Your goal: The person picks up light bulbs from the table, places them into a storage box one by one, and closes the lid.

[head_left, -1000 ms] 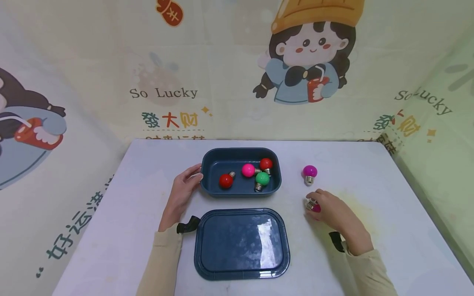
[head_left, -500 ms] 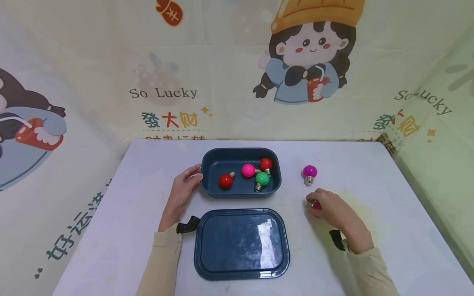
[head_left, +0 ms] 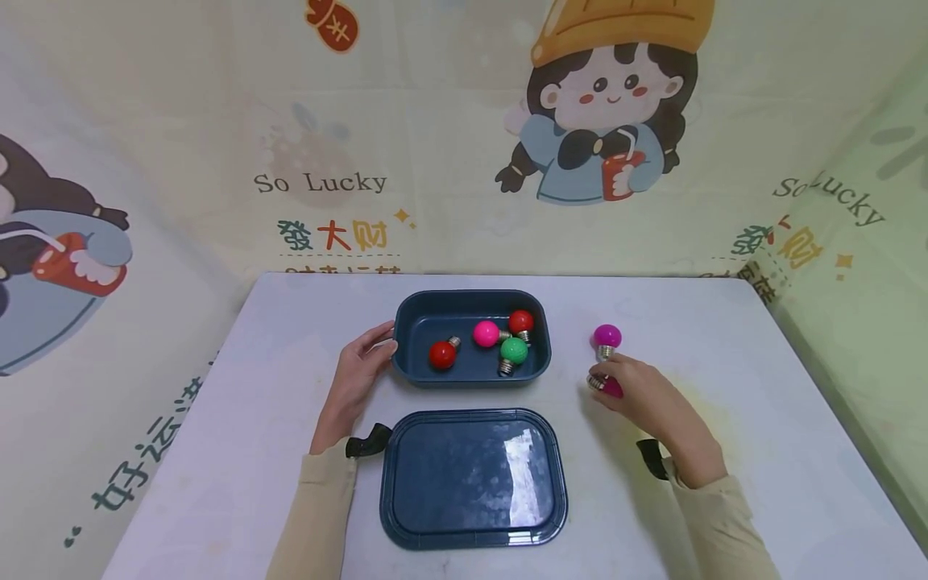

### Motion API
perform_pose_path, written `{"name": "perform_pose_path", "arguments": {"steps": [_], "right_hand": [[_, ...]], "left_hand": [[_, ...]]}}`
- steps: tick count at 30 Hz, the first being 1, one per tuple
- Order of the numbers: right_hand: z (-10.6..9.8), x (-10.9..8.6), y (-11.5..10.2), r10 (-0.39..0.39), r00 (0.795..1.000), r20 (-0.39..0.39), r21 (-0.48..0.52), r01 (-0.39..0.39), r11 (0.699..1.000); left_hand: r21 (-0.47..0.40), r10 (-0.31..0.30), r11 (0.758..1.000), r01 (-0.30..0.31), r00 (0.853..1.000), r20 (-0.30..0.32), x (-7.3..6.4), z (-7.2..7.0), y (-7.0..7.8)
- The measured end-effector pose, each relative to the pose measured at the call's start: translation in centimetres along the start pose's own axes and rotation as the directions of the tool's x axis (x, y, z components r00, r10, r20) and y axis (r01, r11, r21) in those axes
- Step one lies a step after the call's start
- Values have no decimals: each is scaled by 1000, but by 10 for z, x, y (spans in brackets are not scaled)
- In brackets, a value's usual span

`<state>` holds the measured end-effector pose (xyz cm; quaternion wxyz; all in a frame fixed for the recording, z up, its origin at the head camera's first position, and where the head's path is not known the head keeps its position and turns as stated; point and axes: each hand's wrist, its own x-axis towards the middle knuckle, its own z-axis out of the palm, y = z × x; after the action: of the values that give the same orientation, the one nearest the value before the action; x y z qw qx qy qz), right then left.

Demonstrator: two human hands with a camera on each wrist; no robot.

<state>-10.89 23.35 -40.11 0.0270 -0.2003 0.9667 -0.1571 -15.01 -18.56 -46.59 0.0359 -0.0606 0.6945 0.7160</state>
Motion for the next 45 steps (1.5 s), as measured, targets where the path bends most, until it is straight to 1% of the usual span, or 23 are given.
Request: {"name": "perform_pose_path", "arguments": {"steps": [6,12,21,26,34,42,45], "right_hand": [[-4,7,-10,-32,999,-36,-8,32,999],[-7,14,-19,-48,998,-47,-4,48,999],[-12,23,-34,-36,997,-62,1,36,999],[-14,30,-41,-43,997,-64,9,44,999],[-16,40,-54,-84,992,-89,28,87,996],[-14,52,-69,-104,990,-99,62,111,992],[-12,56,-74,-112,988,-110,65,120,991]], "left_hand": [[4,-7,1000,7,1000,-4,0,0,0],[1,-8,1000,8,1000,-4,0,0,0],[-7,0,1000,0,1000,4,-1,0,-1],[-9,1,1000,-1,1000,2,-1,0,-1],[-3,12,1000,-12,1000,6,0,0,-1],[3,-7,1000,7,1000,-6,-1,0,-1],[4,-5,1000,5,1000,-6,0,0,-1]]}}
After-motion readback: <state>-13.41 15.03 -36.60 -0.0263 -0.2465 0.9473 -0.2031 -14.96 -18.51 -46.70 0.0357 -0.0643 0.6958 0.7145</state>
